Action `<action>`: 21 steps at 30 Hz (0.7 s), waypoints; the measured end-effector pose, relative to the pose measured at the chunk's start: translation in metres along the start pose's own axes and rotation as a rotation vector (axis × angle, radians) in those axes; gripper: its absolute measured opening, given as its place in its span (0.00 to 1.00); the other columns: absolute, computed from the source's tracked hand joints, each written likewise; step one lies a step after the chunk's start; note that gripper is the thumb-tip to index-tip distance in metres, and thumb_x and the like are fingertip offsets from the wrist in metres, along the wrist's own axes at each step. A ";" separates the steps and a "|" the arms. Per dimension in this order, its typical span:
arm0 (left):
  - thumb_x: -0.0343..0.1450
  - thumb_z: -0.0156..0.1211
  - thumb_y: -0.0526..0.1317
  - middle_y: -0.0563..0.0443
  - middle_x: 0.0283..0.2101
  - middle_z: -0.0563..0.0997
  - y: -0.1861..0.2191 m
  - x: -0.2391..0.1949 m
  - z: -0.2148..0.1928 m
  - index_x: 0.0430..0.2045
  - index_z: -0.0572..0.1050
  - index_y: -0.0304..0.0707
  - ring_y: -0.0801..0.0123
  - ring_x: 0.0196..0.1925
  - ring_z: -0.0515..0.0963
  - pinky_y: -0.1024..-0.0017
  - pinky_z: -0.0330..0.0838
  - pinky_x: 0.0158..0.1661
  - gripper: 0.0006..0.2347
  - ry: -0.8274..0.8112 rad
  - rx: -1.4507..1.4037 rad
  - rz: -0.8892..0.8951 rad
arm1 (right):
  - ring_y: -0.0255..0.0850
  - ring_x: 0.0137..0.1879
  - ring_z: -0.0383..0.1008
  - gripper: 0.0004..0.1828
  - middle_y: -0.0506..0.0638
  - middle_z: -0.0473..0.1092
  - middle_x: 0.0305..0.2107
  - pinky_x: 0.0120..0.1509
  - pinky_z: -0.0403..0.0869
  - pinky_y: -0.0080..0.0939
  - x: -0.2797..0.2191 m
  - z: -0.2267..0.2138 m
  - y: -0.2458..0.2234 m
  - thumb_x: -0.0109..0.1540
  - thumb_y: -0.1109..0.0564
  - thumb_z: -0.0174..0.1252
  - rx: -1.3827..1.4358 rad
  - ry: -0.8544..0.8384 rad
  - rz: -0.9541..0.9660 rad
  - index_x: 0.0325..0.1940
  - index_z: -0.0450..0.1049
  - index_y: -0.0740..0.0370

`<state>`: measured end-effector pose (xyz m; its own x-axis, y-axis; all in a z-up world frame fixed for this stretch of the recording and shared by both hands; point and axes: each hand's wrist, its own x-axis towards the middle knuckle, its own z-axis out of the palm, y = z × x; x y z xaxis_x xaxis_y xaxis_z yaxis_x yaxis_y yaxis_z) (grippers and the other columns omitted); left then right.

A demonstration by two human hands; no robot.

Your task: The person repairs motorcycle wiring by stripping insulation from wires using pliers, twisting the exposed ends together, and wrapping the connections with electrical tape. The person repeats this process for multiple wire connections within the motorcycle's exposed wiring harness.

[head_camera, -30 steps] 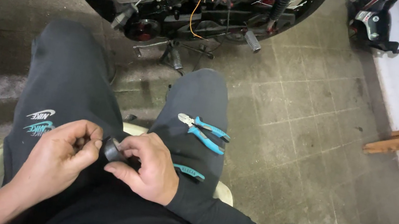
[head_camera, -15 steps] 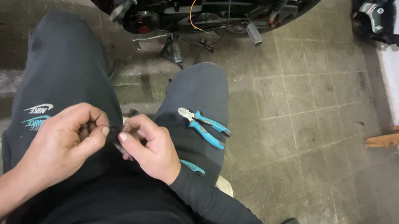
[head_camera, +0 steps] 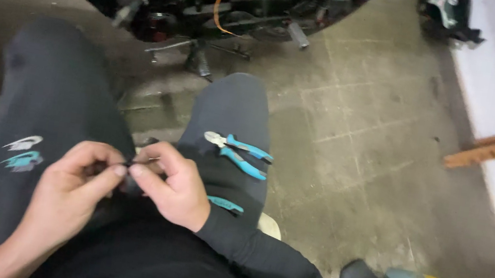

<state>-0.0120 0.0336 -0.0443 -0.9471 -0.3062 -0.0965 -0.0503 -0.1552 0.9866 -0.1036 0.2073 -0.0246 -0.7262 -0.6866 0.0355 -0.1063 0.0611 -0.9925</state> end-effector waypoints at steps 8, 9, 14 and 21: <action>0.76 0.53 0.29 0.53 0.48 0.77 0.032 0.035 -0.011 0.44 0.72 0.30 0.75 0.47 0.76 0.77 0.70 0.51 0.05 0.071 -0.137 0.119 | 0.45 0.51 0.79 0.26 0.52 0.75 0.48 0.57 0.75 0.43 0.009 -0.096 -0.074 0.59 0.53 0.69 -0.789 0.073 -0.187 0.59 0.69 0.59; 0.77 0.52 0.30 0.52 0.47 0.77 0.038 0.042 -0.012 0.43 0.72 0.30 0.71 0.43 0.78 0.75 0.73 0.48 0.04 0.032 -0.310 0.097 | 0.50 0.52 0.77 0.28 0.52 0.75 0.46 0.55 0.74 0.46 0.010 -0.114 -0.079 0.56 0.49 0.72 -1.129 0.041 -0.206 0.57 0.71 0.56; 0.77 0.52 0.29 0.49 0.48 0.75 0.029 0.057 -0.014 0.42 0.70 0.28 0.76 0.44 0.75 0.77 0.70 0.48 0.03 0.059 -0.060 0.206 | 0.55 0.47 0.74 0.38 0.59 0.72 0.42 0.47 0.74 0.50 -0.002 -0.138 -0.041 0.47 0.46 0.74 -1.278 -0.027 -0.003 0.57 0.71 0.59; 0.77 0.51 0.30 0.50 0.51 0.77 0.043 0.052 -0.012 0.39 0.68 0.29 0.75 0.28 0.78 0.76 0.72 0.28 0.02 0.073 -0.069 0.116 | 0.48 0.48 0.78 0.20 0.59 0.75 0.47 0.50 0.80 0.49 -0.004 -0.166 -0.011 0.65 0.54 0.60 0.123 -0.093 0.416 0.55 0.70 0.71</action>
<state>-0.0592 0.0000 -0.0087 -0.9195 -0.3931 0.0055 0.0822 -0.1784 0.9805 -0.2124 0.3298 0.0056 -0.6256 -0.6843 -0.3746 0.2679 0.2626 -0.9270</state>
